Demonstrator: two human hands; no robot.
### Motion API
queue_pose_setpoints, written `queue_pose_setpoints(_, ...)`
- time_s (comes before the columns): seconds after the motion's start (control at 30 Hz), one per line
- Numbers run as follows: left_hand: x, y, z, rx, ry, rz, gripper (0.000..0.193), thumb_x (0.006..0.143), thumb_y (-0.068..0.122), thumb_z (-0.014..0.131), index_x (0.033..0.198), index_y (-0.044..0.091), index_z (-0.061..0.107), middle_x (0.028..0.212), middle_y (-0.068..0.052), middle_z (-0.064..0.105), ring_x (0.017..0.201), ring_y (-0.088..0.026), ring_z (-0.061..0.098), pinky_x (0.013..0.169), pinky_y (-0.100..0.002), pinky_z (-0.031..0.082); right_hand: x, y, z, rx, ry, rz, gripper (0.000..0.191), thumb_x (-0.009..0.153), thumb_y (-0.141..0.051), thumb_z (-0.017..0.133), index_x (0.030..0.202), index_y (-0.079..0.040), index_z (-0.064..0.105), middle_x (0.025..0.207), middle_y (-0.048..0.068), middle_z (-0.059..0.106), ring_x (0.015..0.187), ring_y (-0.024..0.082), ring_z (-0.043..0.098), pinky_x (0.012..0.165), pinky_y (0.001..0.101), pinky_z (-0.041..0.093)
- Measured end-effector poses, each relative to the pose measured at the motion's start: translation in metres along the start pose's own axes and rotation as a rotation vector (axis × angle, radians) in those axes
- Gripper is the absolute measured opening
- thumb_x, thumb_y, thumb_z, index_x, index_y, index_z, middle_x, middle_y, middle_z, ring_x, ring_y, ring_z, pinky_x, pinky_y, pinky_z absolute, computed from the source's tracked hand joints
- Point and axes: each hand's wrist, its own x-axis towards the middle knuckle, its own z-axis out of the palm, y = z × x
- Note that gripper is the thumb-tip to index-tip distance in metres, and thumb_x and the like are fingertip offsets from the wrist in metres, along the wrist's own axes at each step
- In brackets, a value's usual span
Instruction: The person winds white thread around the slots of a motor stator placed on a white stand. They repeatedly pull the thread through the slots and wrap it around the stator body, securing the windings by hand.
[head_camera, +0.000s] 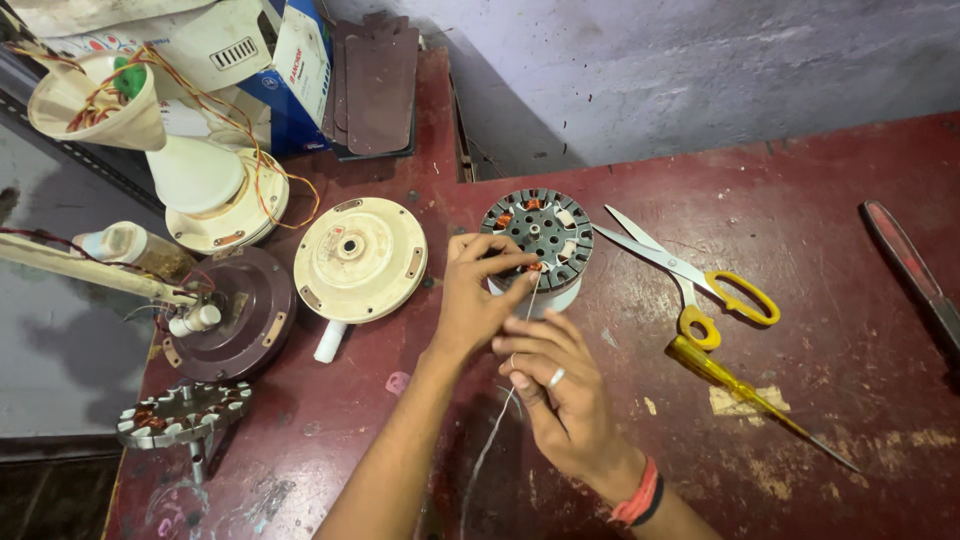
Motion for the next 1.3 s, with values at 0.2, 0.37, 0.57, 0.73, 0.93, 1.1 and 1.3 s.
queue_pose_setpoints(0.2, 0.007, 0.001, -0.005, -0.05, -0.031, -0.008, 0.023, 0.076, 0.018, 0.086, 0.099, 0.015, 0.083, 0.102, 0.0, 0.072, 0.109, -0.022, 0.055, 0.097, -0.035, 0.046, -0.002, 0.016, 0.017, 0.173, 0.054, 0.105, 0.021, 0.102, -0.013, 0.056, 0.089, -0.001, 0.064, 0.08, 0.008, 0.063, 0.077, 0.021, 0.06, 0.085, 0.0395, 0.05)
queue_pose_setpoints(0.37, 0.004, 0.001, -0.004, -0.062, -0.008, -0.015, 0.022, 0.075, 0.018, 0.087, 0.096, 0.016, 0.083, 0.101, 0.001, 0.072, 0.107, -0.021, 0.055, 0.095, -0.034, 0.047, -0.014, 0.014, 0.05, 0.479, 0.28, 0.545, 0.029, 0.104, -0.018, 0.052, 0.084, 0.001, 0.062, 0.071, 0.006, 0.052, 0.066, 0.013, 0.042, 0.06, 0.0299, 0.034)
queue_pose_setpoints(0.57, 0.002, 0.003, 0.0, -0.074, 0.013, -0.036, 0.021, 0.073, 0.016, 0.087, 0.093, 0.015, 0.083, 0.099, 0.001, 0.071, 0.106, -0.021, 0.054, 0.094, -0.034, 0.047, -0.019, 0.009, 0.06, 0.393, 0.297, 0.414, 0.032, 0.107, -0.021, 0.05, 0.085, 0.0, 0.058, 0.077, 0.006, 0.054, 0.07, 0.013, 0.049, 0.064, 0.0292, 0.04)
queue_pose_setpoints(0.73, 0.001, 0.006, 0.004, -0.052, 0.064, -0.014, 0.018, 0.074, 0.014, 0.085, 0.092, 0.014, 0.082, 0.099, 0.0, 0.07, 0.107, -0.021, 0.054, 0.097, -0.034, 0.046, -0.008, 0.008, 0.054, 0.234, 0.238, 0.341, 0.03, 0.105, -0.019, 0.052, 0.084, 0.0, 0.06, 0.076, 0.009, 0.056, 0.068, 0.018, 0.052, 0.064, 0.0312, 0.042)
queue_pose_setpoints(0.93, 0.004, 0.004, -0.001, -0.058, 0.018, 0.008, 0.021, 0.075, 0.016, 0.085, 0.096, 0.014, 0.082, 0.103, 0.0, 0.071, 0.109, -0.022, 0.054, 0.098, -0.034, 0.046, 0.0, -0.005, 0.048, 0.111, 0.231, 0.101, 0.022, 0.104, -0.012, 0.053, 0.089, 0.001, 0.062, 0.08, 0.01, 0.062, 0.077, 0.026, 0.061, 0.084, 0.0438, 0.05)
queue_pose_setpoints(1.1, 0.005, 0.002, -0.002, -0.08, -0.003, -0.018, 0.02, 0.076, 0.019, 0.086, 0.096, 0.016, 0.083, 0.102, 0.001, 0.071, 0.109, -0.021, 0.054, 0.097, -0.034, 0.046, 0.008, -0.009, 0.046, 0.022, 0.159, 0.068, 0.013, 0.099, -0.007, 0.058, 0.089, 0.0, 0.063, 0.079, 0.011, 0.062, 0.076, 0.03, 0.061, 0.086, 0.0481, 0.05)
queue_pose_setpoints(1.3, 0.003, -0.001, 0.002, -0.076, 0.039, -0.003, 0.018, 0.074, 0.017, 0.086, 0.092, 0.015, 0.082, 0.099, 0.002, 0.07, 0.106, -0.021, 0.053, 0.095, -0.033, 0.046, 0.006, -0.01, 0.053, -0.059, 0.14, 0.191, 0.007, 0.091, -0.002, 0.065, 0.085, -0.001, 0.062, 0.074, 0.014, 0.058, 0.072, 0.034, 0.055, 0.069, 0.0451, 0.044)
